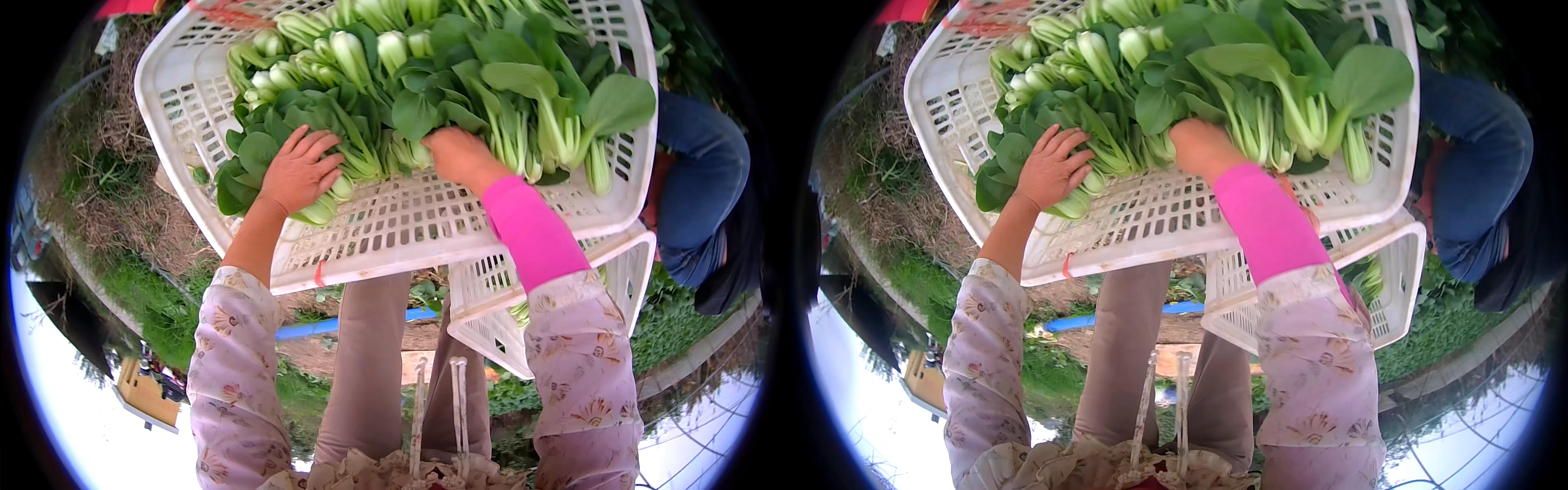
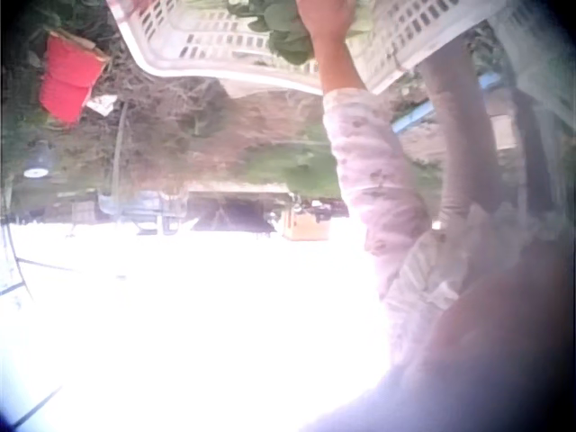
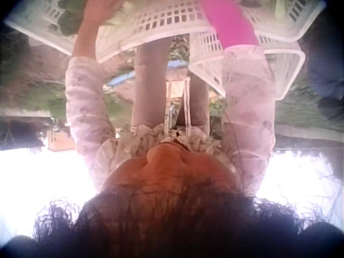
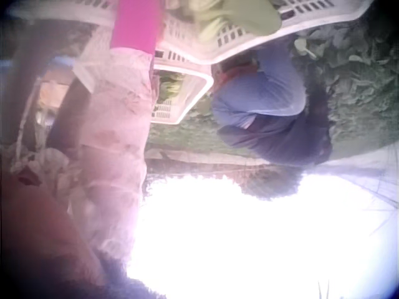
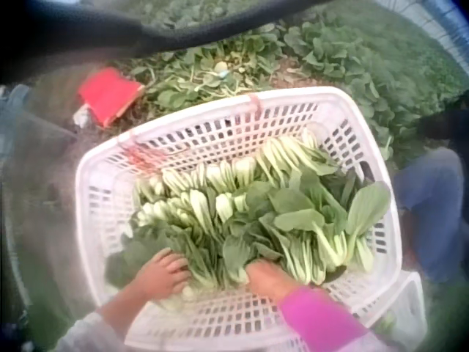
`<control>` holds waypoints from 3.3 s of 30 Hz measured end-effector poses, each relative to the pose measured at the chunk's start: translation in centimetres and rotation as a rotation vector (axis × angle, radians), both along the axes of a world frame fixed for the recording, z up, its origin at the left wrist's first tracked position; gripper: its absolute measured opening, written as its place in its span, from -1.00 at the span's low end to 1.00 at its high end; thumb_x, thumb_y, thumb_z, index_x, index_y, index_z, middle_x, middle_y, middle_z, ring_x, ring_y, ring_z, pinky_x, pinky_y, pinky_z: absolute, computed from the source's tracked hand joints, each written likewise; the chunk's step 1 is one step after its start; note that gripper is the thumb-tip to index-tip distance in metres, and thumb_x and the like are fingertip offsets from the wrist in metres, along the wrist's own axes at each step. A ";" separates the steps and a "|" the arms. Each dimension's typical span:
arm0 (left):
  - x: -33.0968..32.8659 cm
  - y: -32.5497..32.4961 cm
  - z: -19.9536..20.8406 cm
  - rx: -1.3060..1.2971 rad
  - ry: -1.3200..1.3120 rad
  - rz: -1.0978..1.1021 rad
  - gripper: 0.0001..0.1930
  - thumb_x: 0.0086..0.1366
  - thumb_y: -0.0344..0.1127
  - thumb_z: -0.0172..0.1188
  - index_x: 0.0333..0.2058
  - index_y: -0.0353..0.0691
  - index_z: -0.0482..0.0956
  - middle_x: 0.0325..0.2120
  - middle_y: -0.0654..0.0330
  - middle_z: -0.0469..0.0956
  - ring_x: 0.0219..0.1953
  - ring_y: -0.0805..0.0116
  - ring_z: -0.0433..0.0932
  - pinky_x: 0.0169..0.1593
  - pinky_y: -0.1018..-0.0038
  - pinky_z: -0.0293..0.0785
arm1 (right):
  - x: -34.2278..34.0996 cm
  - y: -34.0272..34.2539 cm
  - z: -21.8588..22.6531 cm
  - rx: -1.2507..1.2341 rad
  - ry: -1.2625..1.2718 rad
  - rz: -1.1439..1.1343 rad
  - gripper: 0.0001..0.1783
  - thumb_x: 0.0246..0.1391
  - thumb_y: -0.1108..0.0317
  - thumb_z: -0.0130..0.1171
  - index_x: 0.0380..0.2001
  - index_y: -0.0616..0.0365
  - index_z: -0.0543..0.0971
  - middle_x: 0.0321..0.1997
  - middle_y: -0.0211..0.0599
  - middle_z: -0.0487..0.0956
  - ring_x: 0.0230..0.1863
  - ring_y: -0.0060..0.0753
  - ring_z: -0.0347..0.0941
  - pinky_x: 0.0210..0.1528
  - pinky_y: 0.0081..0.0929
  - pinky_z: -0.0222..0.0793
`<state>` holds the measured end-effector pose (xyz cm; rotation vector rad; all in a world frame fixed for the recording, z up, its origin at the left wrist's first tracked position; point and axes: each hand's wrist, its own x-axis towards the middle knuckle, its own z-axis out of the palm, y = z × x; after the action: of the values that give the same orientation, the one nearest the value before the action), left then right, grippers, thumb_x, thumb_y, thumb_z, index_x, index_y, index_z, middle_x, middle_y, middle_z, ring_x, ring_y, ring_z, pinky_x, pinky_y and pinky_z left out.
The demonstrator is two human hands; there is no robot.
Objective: The person harvests leafy green vegetables in a field using a knife to cut the stems, then places the harvested vegetables into white plastic baskets. The person also transfers vegetables between baskets to organize the harvest.
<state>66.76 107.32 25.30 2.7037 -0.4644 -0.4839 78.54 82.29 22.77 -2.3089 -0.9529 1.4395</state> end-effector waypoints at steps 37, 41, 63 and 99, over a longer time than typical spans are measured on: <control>10.4 -17.0 5.3 -0.255 -0.176 -0.270 -0.39 -0.12 -0.55 0.12 0.02 -0.11 0.33 0.17 0.21 0.19 0.26 0.24 0.06 0.32 0.28 -0.07 | 2.3 -11.5 13.9 0.092 -0.117 -0.463 -0.85 -0.05 0.30 0.06 -0.54 0.13 0.53 -0.50 -0.17 0.51 -0.39 -0.10 0.46 -0.31 -0.22 0.34; 12.5 -16.8 -0.2 -0.016 -0.055 -0.315 -0.23 -0.10 -0.54 0.12 0.15 0.11 0.16 0.27 0.40 0.00 0.30 0.35 -0.03 0.35 0.29 -0.16 | 4.8 -10.1 11.1 -0.270 0.170 -0.311 -0.83 -0.07 0.36 0.02 -0.57 0.18 0.55 -0.48 -0.10 0.53 -0.39 -0.01 0.45 -0.29 -0.17 0.32; 15.3 -12.7 -7.1 -0.346 0.043 -0.036 -0.36 -0.05 -0.39 0.25 0.03 0.35 0.33 0.06 0.57 0.32 0.14 0.37 0.27 0.25 0.39 0.14 | 3.3 -8.0 0.8 0.251 -0.229 1.083 -0.66 -0.20 0.38 0.03 -0.25 0.19 0.49 -0.02 -0.34 0.41 -0.10 -0.44 0.39 -0.17 -0.57 0.37; 12.4 -15.8 -2.6 -0.220 -0.159 -0.111 -0.38 -0.12 -0.51 0.20 -0.01 0.09 0.36 0.13 0.27 0.25 0.23 0.20 0.12 0.32 0.12 -0.15 | 9.2 -8.8 15.9 0.490 0.055 0.337 -0.68 -0.50 0.26 0.23 -0.46 -0.11 0.63 -0.57 -0.50 0.37 -0.35 -0.28 0.26 -0.23 -0.38 0.15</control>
<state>79.11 91.47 22.70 2.5228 -0.6720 -0.2305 87.71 73.45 38.71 -1.8056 -1.5349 1.1952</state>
